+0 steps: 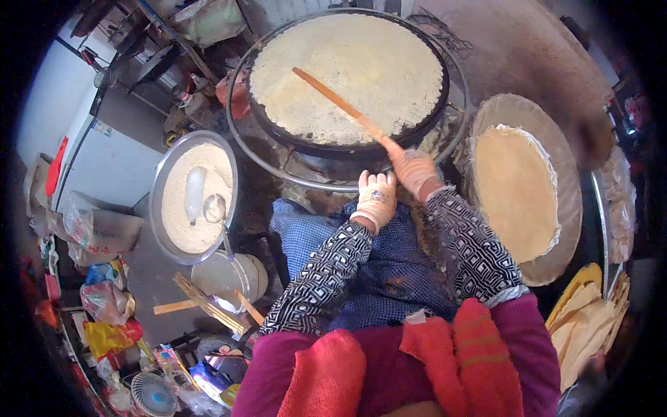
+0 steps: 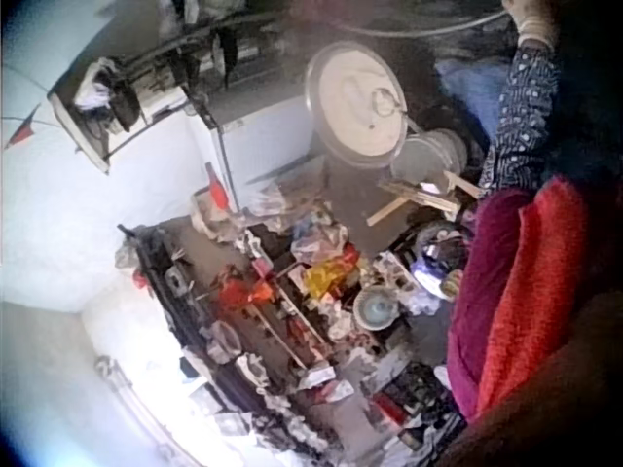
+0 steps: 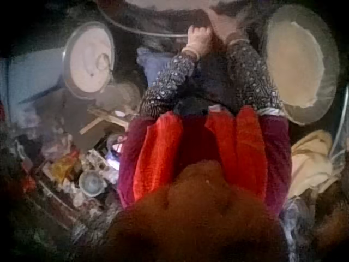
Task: The person spreads batter on a large round griddle with a wooden tool, flips the thin cooked sheet using a scraper and their hands, and removes it to a side table.
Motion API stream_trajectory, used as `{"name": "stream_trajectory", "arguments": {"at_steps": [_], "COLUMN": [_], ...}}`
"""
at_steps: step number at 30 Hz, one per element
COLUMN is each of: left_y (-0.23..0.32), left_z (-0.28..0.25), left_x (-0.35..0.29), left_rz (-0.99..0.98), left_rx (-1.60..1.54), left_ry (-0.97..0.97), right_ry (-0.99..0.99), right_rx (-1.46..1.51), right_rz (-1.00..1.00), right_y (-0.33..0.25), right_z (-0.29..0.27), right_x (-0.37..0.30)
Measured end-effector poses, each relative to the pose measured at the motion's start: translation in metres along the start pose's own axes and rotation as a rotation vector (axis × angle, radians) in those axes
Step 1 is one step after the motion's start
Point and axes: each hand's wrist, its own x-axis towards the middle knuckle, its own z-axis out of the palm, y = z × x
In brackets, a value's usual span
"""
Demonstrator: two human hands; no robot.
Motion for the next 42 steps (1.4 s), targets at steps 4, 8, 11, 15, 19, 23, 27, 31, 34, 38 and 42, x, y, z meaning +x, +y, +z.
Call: {"name": "stream_trajectory", "arguments": {"at_steps": [4,8,11,15,19,23,27,31,34,38,42], "left_y": [-0.014,-0.084,-0.160,-0.174,-0.128,-0.108,-0.079,-0.071,-0.052,-0.055,-0.057], "left_z": [-0.019,-0.078,-0.049,-0.037,-0.044,-0.030,-0.030,-0.023,-0.024,-0.005,-0.004], "left_x": [-0.030,-0.051,-0.068,-0.040,-0.025,-0.024,-0.019,-0.022,-0.014,-0.020,-0.018], "left_rz": [0.198,-0.058,-0.346,-0.248,-0.276,-0.151,-0.145,-0.114,-0.090,-0.089,-0.086], "left_rx": [-0.026,0.000,0.247,0.231,0.196,0.075,0.010,-0.028,-0.029,-0.070,-0.025], "left_ry": [0.306,0.229,0.179,-0.098,-0.203,-0.049,-0.074,-0.053,-0.063,0.017,0.018], "right_ry": [0.173,0.261,0.217,0.473,0.154,0.392,0.282,0.234,0.379,0.371,0.152], "right_rx": [-0.102,0.280,0.893,0.742,1.096,1.111,0.027,0.026,0.881,0.932,0.981], "right_rz": [0.073,0.282,0.162,-0.308,-0.037,-0.042,0.032,0.195,-0.032,-0.161,-0.114], "right_y": [0.079,0.078,0.072,0.031,0.012,0.051,0.109,0.119,0.122,0.029,-0.036], "right_z": [0.003,0.015,0.058,0.090,0.074,0.062,0.023,-0.006,0.064,0.091,0.082], "right_x": [0.037,0.053,0.049,-0.007,-0.056,-0.038,-0.019,0.025,0.031,-0.033,-0.049]}}
